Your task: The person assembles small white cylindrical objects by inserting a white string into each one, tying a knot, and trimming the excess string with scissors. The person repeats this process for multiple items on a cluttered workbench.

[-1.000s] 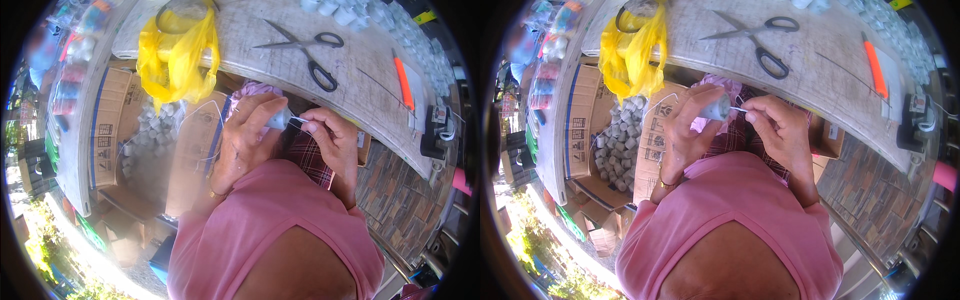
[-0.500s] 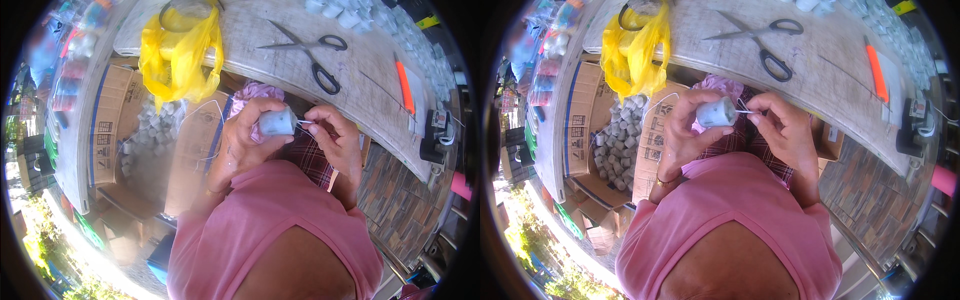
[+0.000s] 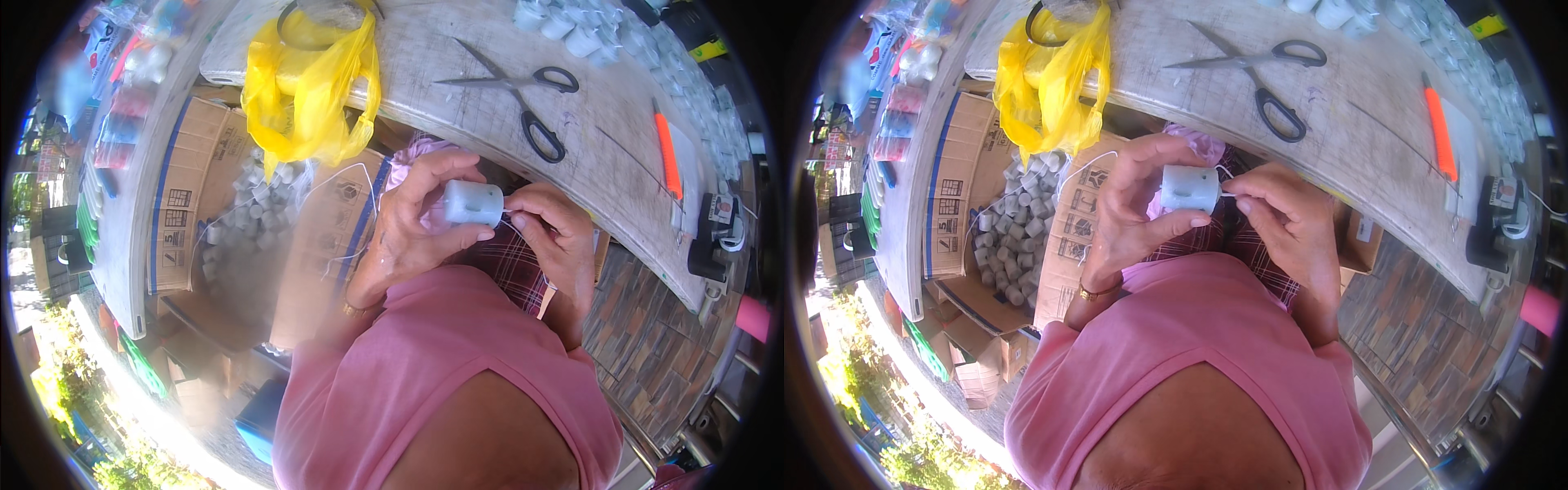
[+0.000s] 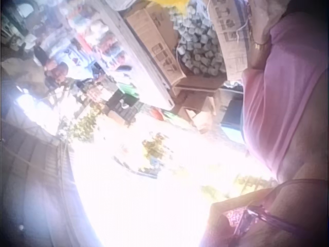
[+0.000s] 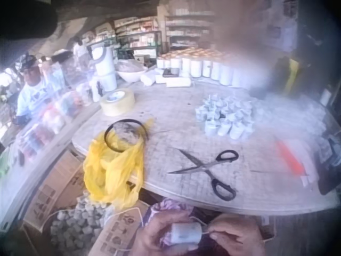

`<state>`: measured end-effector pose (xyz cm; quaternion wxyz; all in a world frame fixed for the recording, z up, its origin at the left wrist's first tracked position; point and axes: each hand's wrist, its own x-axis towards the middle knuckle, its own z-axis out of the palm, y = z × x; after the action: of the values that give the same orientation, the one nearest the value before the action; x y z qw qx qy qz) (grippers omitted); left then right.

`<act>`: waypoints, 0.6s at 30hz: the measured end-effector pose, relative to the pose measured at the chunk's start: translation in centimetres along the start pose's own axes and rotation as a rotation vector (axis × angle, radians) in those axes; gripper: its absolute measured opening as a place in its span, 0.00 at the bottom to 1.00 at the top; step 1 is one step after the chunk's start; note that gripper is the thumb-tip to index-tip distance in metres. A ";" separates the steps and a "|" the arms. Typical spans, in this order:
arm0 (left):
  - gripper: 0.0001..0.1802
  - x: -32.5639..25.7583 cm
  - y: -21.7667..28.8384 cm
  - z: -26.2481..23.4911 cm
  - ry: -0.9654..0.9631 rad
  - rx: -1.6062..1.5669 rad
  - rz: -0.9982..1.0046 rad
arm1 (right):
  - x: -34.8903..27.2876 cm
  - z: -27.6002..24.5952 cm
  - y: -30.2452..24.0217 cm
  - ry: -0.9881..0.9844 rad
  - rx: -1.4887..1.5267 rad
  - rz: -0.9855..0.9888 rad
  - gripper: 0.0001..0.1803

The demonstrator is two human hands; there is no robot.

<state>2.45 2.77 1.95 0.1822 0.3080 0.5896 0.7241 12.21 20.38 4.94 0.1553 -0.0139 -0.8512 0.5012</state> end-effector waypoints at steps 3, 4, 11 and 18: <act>0.45 0.0 0.1 -0.1 -0.019 0.007 -0.002 | -0.4 0.1 -0.3 0.060 0.105 0.116 0.08; 0.47 0.0 0.2 0.0 -0.027 0.010 -0.015 | -0.6 0.4 -0.6 0.096 0.154 0.189 0.09; 0.50 -0.2 0.9 1.4 0.023 -0.316 -0.089 | -1.4 2.3 -2.0 0.081 0.360 0.241 0.11; 0.56 -0.3 0.2 1.1 -0.074 -0.683 -0.245 | -0.3 0.1 -2.4 0.050 0.056 0.054 0.07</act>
<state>3.37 3.37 2.21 0.3811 0.1824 0.3396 0.8404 12.83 19.05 6.88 0.1633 -0.0452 -0.8321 0.5282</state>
